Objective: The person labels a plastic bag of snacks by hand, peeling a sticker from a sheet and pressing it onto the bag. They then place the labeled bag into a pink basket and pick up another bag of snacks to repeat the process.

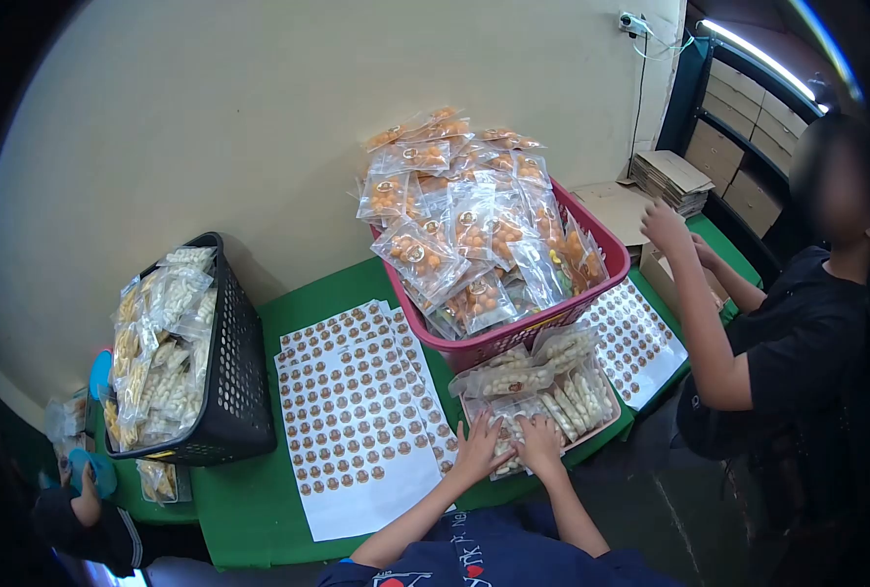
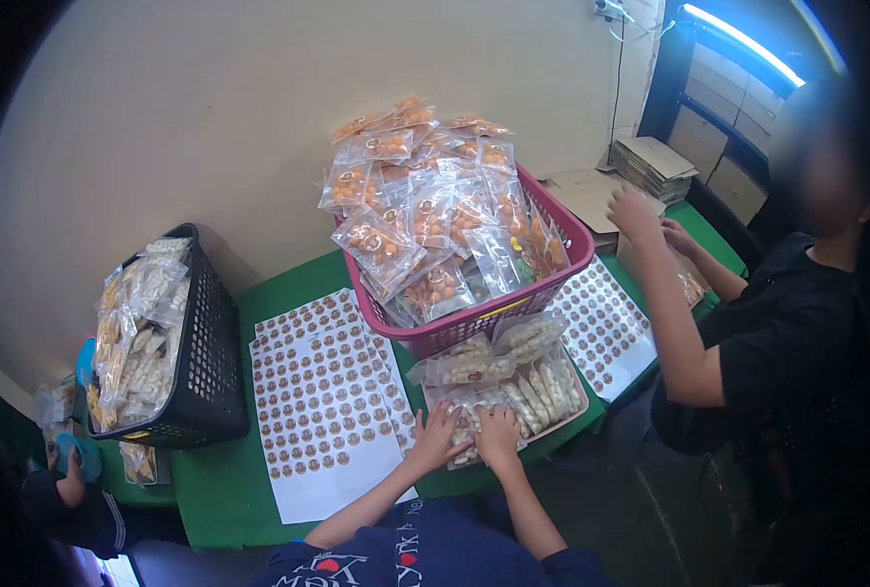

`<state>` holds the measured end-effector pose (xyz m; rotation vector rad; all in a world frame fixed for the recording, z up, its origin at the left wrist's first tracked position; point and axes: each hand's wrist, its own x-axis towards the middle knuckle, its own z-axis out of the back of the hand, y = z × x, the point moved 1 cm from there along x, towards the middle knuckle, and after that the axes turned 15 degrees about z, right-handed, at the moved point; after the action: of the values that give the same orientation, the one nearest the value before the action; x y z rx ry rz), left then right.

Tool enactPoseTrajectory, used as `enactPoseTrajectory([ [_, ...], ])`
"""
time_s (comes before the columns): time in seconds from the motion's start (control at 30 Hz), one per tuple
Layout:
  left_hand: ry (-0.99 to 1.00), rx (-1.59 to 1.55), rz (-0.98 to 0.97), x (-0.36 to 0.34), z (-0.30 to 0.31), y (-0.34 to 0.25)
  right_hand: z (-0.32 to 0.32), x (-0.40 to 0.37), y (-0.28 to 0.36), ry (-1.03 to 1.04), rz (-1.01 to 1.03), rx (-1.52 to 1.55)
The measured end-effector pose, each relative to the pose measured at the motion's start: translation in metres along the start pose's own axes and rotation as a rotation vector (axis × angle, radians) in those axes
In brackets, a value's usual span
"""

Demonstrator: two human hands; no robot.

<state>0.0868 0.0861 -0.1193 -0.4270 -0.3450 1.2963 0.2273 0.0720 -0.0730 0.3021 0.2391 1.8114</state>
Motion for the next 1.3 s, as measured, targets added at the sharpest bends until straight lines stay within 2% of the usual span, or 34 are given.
enactPoseTrajectory([
  [0.13,0.045,0.029,0.016,-0.01,0.011,-0.003,0.004,-0.009,0.003,0.168,-0.099,0.048],
  [0.23,0.007,0.018,0.02,-0.014,0.008,-0.003,0.002,-0.012,0.003,0.108,-0.089,0.133],
  [0.33,0.011,-0.011,0.06,-0.011,0.005,-0.001,-0.014,-0.008,-0.007,-0.054,0.009,0.156],
  [0.43,0.039,0.019,0.046,-0.001,-0.004,0.006,-0.024,0.001,-0.012,-0.017,-0.05,0.078],
  [0.63,-0.002,-0.009,0.024,0.003,0.004,0.001,-0.013,0.018,-0.018,-0.324,-0.056,0.176],
  [0.77,-0.009,0.025,0.017,0.001,0.0,0.003,0.007,0.037,-0.018,-0.556,0.083,0.381],
  [1.0,-0.053,-0.013,-0.024,-0.002,-0.008,0.007,-0.019,0.057,-0.026,-0.462,0.187,0.289],
  [1.17,-0.047,-0.041,-0.03,-0.005,-0.001,0.005,0.001,0.057,-0.019,-0.562,0.106,0.236],
  [1.3,-0.058,-0.041,-0.051,-0.006,0.0,0.003,0.017,0.063,-0.005,-0.513,0.093,0.052],
])
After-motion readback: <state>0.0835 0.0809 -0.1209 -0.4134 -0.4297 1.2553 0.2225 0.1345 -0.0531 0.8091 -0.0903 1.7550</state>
